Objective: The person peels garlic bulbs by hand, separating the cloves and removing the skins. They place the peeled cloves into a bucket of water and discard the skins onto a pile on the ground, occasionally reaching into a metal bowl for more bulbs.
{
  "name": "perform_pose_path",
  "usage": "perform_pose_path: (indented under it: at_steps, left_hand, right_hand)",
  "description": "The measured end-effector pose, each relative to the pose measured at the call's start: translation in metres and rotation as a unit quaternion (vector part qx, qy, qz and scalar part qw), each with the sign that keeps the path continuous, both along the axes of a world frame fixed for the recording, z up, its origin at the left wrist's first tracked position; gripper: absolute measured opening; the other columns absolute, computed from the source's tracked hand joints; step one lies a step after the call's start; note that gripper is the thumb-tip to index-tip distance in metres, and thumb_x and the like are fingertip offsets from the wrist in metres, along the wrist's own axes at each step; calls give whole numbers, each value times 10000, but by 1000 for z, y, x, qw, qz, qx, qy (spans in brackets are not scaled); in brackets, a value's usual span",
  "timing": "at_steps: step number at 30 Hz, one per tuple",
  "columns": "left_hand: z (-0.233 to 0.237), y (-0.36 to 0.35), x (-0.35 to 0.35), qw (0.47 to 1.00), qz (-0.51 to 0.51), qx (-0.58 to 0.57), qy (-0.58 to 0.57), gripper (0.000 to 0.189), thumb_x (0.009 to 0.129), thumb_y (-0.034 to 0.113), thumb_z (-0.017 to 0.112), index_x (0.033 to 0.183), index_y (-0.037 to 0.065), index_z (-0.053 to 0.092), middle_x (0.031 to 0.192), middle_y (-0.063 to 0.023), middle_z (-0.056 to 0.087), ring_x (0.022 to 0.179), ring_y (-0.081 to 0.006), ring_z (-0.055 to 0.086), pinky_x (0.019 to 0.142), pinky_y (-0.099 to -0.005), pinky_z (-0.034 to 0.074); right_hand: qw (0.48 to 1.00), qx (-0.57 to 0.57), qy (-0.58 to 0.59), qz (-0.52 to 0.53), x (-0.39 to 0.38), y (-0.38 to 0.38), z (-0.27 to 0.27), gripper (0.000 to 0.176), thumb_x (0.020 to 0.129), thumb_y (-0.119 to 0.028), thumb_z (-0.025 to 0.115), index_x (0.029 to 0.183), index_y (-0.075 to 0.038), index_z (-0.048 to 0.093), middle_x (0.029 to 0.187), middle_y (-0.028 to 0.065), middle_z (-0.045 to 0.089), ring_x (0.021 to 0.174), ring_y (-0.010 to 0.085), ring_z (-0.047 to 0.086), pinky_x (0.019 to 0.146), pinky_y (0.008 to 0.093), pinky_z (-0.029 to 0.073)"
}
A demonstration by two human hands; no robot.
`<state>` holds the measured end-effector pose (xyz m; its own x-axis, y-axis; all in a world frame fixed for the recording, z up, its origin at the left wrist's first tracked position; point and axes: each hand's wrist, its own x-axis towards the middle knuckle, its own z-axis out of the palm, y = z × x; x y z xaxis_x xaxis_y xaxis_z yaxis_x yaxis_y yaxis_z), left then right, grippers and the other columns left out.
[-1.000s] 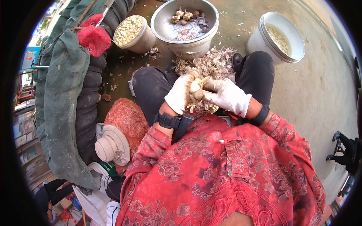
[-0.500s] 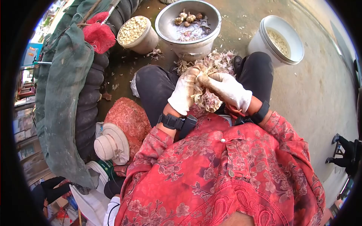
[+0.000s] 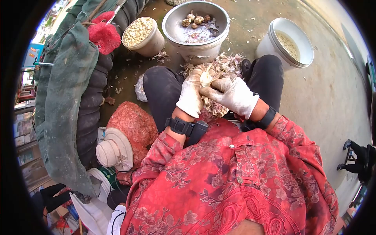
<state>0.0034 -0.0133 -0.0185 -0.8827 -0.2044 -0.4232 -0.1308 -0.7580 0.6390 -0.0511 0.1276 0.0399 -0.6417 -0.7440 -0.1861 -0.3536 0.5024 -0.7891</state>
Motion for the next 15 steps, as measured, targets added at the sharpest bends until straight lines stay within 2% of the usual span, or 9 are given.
perform_pose_path:
  at_steps: [2, 3, 4, 6, 8, 10, 11, 14, 15]
  left_hand:
    - [5, 3, 2, 999, 18, 16, 34, 299, 953, 347, 510, 1056, 71, 563, 911, -67, 634, 790, -208, 622, 696, -318, 526]
    - [2, -5, -1, 999, -27, 25, 9, 324, 955, 361, 495, 1047, 57, 562, 857, -75, 636, 745, -210, 623, 649, -323, 530]
    - [-1, -9, -1, 999, -28, 26, 8, 324, 955, 361, 495, 1047, 57, 562, 857, -75, 636, 745, -210, 623, 649, -323, 530]
    - [0, -11, -1, 996, -74, 28, -36, 353, 960, 378, 467, 1023, 45, 566, 798, -92, 635, 674, -211, 616, 574, -319, 524]
    - [-9, -13, -5, 997, -51, 45, -36, 386, 969, 385, 427, 1006, 31, 576, 768, -109, 633, 624, -211, 608, 521, -312, 513]
    - [-4, -13, -7, 995, -27, 80, -53, 408, 976, 368, 404, 1002, 2, 583, 771, -119, 636, 623, -214, 609, 527, -311, 515]
    - [-5, -21, -5, 992, -63, 104, -33, 427, 978, 358, 391, 1003, -21, 586, 767, -132, 637, 626, -221, 611, 541, -316, 520]
    - [4, -19, -5, 993, -57, 94, -39, 418, 974, 347, 402, 1005, -27, 585, 778, -143, 638, 641, -226, 615, 562, -318, 529]
    - [6, -22, -7, 992, -64, 105, -38, 410, 975, 343, 404, 1009, -23, 586, 809, -149, 641, 674, -232, 625, 576, -321, 535]
  right_hand:
    - [999, 10, 15, 47, -1, 1, -7, 386, 865, -474, 595, 938, -109, 698, 764, 148, 656, 699, 314, 643, 649, 376, 503]
    - [998, -5, 40, 51, 0, 2, -11, 392, 868, -489, 578, 966, -128, 695, 757, 151, 653, 710, 339, 637, 661, 397, 506]
    - [998, -5, 39, 50, -1, 3, -12, 392, 868, -489, 578, 966, -128, 695, 757, 151, 653, 710, 339, 637, 661, 397, 506]
    - [989, 25, 82, 119, -1, 7, -13, 385, 868, -489, 568, 977, -140, 690, 759, 154, 652, 707, 344, 635, 666, 400, 510]
    - [982, 58, 108, 144, -2, 6, -20, 344, 857, -450, 589, 966, -139, 687, 756, 160, 649, 705, 345, 636, 665, 404, 508]
    - [986, -11, 105, 127, 1, 6, -28, 301, 841, -399, 621, 952, -125, 680, 746, 158, 646, 702, 346, 635, 665, 408, 507]
    - [992, 6, 69, 109, 2, 6, -30, 285, 831, -354, 646, 995, -123, 681, 780, 162, 655, 728, 341, 641, 678, 394, 509]
    - [995, -35, 24, 95, -5, 6, -34, 312, 824, -352, 668, 1048, -135, 680, 828, 167, 662, 751, 319, 650, 704, 365, 510]
    - [995, -3, -34, 97, -10, 8, -29, 355, 836, -360, 676, 1101, -123, 667, 851, 147, 681, 764, 241, 667, 731, 333, 508]
